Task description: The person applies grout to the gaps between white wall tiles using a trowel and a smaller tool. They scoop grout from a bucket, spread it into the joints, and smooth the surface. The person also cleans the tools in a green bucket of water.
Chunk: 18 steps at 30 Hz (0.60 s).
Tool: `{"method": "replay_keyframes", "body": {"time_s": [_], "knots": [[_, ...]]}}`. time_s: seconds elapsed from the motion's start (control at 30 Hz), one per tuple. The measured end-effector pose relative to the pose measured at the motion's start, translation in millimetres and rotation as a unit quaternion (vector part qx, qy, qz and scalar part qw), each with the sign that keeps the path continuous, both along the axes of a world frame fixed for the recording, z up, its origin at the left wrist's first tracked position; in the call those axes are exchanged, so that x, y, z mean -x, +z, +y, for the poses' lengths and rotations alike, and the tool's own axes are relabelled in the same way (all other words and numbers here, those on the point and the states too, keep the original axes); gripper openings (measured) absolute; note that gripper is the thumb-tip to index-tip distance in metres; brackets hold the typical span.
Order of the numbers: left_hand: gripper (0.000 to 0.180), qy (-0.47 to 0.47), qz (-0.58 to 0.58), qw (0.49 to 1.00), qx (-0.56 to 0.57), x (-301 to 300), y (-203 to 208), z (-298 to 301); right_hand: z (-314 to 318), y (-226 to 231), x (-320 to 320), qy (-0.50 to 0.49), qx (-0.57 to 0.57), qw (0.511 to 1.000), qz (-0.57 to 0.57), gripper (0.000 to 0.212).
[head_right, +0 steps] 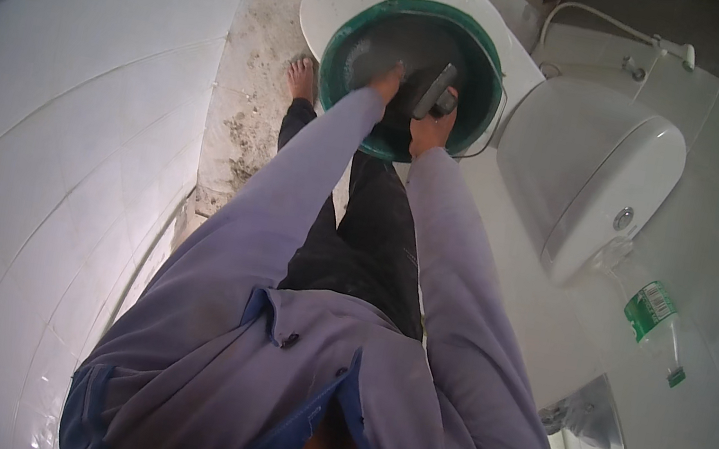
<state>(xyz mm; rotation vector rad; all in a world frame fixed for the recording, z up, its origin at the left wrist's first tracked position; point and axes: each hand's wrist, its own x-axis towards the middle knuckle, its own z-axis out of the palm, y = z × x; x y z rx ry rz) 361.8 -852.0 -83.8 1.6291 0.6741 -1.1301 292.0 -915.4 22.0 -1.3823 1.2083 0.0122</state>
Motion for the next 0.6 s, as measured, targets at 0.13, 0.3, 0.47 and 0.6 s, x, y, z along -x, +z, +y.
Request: {"method": "replay_keyframes", "body": {"time_s": [0.13, 0.3, 0.47, 0.6], "knots": [[0.055, -0.058, -0.029, 0.998, 0.002, -0.1, 6.4, 1.9, -21.0, -24.2, 40.6, 0.37, 0.367, 0.851, -0.066, 0.061], [0.051, 0.075, 0.002, 0.996, 0.049, 9.2, 0.5, 13.9, 1.0, -33.8, 21.2, 0.194, 0.284, 0.922, -0.176, 0.054], [0.044, 0.283, 0.179, 0.911, 0.241, 2.5, 93.1, -8.9, -21.9, -33.7, -27.2, 0.059, 0.092, 0.976, -0.189, 0.039], [0.046, 0.297, 0.164, 0.895, 0.29, 1.1, 61.0, -9.8, -14.6, -12.2, -21.8, 0.1, 0.128, 0.972, -0.169, 0.024]]}}
